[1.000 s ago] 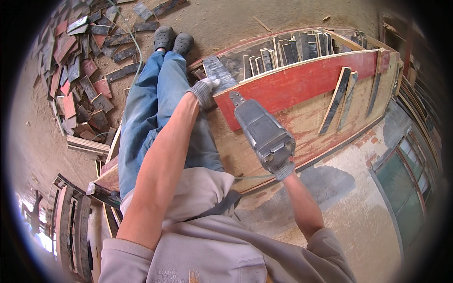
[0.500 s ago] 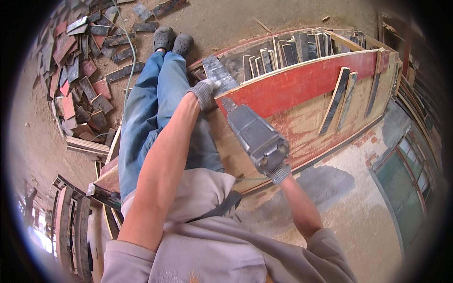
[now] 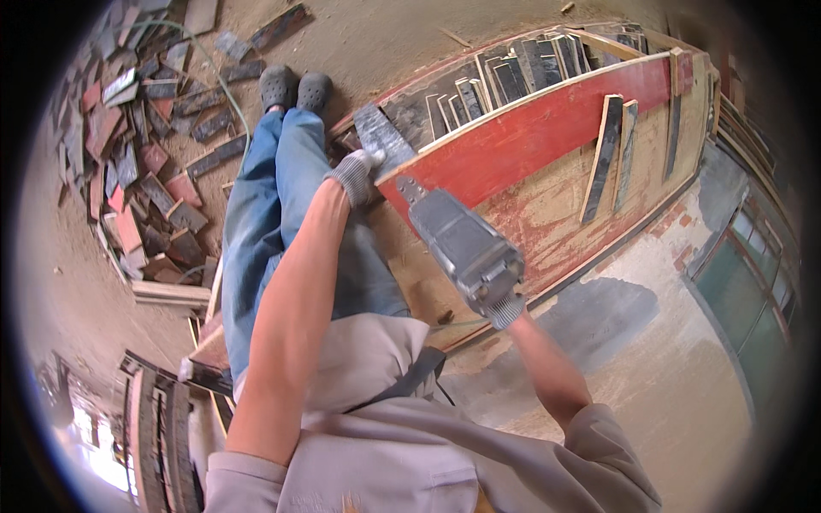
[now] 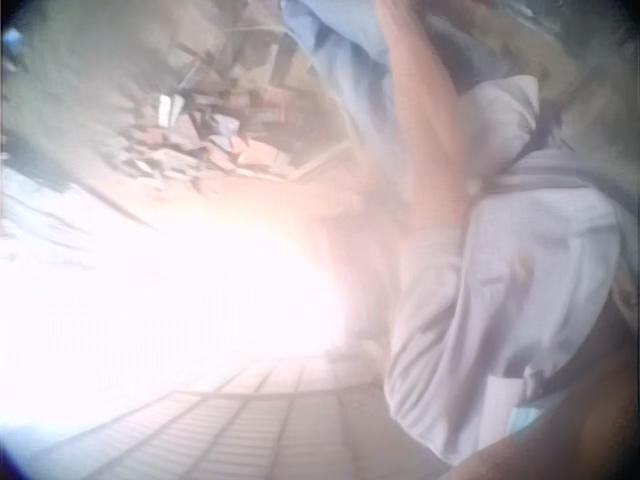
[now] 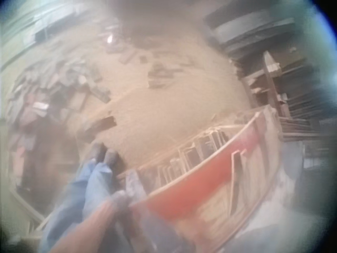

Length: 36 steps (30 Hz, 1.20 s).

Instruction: The person assembles a wooden frame by placing red and black wooden strips onto a large board and securing them with a nail gun. They repeatedly pick up strips, align them, and fasten them in place.

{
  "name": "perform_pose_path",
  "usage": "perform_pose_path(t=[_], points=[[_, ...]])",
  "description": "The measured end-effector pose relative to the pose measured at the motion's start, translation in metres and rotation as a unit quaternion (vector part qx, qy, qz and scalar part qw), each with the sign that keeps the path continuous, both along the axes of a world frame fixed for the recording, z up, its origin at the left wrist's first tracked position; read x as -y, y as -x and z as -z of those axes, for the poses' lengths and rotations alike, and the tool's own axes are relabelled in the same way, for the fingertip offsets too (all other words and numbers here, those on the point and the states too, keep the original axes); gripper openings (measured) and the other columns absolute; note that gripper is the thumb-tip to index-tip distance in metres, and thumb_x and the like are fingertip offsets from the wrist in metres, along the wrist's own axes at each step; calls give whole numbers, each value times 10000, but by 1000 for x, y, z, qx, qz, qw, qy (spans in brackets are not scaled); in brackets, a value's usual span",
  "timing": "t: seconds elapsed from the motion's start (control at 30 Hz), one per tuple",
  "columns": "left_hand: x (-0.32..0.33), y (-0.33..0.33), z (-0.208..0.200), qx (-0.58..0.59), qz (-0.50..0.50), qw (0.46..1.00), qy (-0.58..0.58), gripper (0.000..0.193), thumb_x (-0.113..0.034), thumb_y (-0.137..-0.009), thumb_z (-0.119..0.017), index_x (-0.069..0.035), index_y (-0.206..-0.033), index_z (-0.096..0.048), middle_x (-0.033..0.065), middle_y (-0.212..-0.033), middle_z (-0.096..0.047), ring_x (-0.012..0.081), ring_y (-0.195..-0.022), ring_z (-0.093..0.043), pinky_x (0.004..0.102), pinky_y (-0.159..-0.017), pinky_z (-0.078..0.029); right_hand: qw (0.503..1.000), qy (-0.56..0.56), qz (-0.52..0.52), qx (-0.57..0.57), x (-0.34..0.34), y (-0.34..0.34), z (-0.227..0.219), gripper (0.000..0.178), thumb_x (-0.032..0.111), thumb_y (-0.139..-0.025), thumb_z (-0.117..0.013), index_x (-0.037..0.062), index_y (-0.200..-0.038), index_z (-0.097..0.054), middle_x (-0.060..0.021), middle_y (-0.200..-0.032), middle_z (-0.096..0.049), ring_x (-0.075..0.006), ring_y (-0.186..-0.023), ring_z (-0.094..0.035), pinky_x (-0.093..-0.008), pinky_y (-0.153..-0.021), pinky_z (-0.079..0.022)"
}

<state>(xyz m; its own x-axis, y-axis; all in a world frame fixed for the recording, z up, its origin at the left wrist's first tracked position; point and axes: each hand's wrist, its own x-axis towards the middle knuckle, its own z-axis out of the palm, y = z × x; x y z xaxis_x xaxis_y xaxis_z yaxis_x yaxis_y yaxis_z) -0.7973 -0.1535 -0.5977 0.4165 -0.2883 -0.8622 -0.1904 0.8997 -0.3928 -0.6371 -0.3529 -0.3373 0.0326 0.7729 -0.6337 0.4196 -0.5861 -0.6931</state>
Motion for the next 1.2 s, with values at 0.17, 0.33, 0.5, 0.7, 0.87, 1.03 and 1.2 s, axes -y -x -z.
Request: perform_pose_path(t=[0.17,0.33,0.5,0.7,0.87,1.03,1.2], points=[[-7,11,-16,1,101,994,-47,243,-208,-1033,-601,-23,-1185,-644,127,-1098,-707,301,-957,-685,471,-885,-561,968,67,233,-61,-14,40,-20,339,300,-1042,-570,87,-1303,-535,-27,-1120,-570,-134,-929,-533,-315,-780,-463],[-22,14,-75,-40,174,977,-118,321,-187,-1085,-476,-110,-1393,-526,99,-1322,-639,297,-1194,-624,519,-1076,-474,816,186,531,-133,-43,107,-46,224,274,-1022,-641,88,-1148,-645,20,-847,-620,-74,-648,-532,-255,-555,-445],[-37,11,-97,-26,258,955,-146,545,-174,-1087,-468,-210,-1606,-308,75,-1524,-474,304,-1327,-523,610,-1076,-418,679,213,680,-177,-82,164,-29,247,317,-991,-675,74,-984,-632,17,-673,-550,-98,-563,-524,-276,-511,-422],[-42,19,-68,11,292,945,-149,507,-102,-1085,-414,-175,-1583,-356,81,-1466,-545,278,-1311,-542,516,-1129,-422,603,204,730,-248,-118,205,-5,352,286,-996,-681,13,-1217,-658,-52,-1037,-677,-147,-928,-631,-315,-804,-527],[-47,25,-52,19,287,950,-124,530,-15,-1042,-419,-140,-1557,-390,90,-1423,-582,269,-1272,-569,462,-1132,-435,695,158,695,-98,-132,239,17,384,238,-1001,-615,5,-1305,-639,-125,-1227,-692,-259,-1113,-653,-388,-1004,-496],[-51,22,-58,23,308,942,-129,530,-7,-1030,-432,-129,-1544,-395,91,-1422,-583,271,-1259,-577,471,-1130,-432,655,41,753,-57,-132,263,33,288,220,-984,-691,44,-1210,-663,-28,-1097,-662,-138,-996,-609,-338,-874,-511],[-54,19,-63,50,320,938,-119,513,-40,-1036,-445,-130,-1539,-402,83,-1398,-598,275,-1224,-591,477,-1118,-437,611,14,773,-170,-131,261,23,434,296,-1059,-515,60,-1421,-476,-59,-1348,-534,-127,-1157,-542,-298,-963,-488]])
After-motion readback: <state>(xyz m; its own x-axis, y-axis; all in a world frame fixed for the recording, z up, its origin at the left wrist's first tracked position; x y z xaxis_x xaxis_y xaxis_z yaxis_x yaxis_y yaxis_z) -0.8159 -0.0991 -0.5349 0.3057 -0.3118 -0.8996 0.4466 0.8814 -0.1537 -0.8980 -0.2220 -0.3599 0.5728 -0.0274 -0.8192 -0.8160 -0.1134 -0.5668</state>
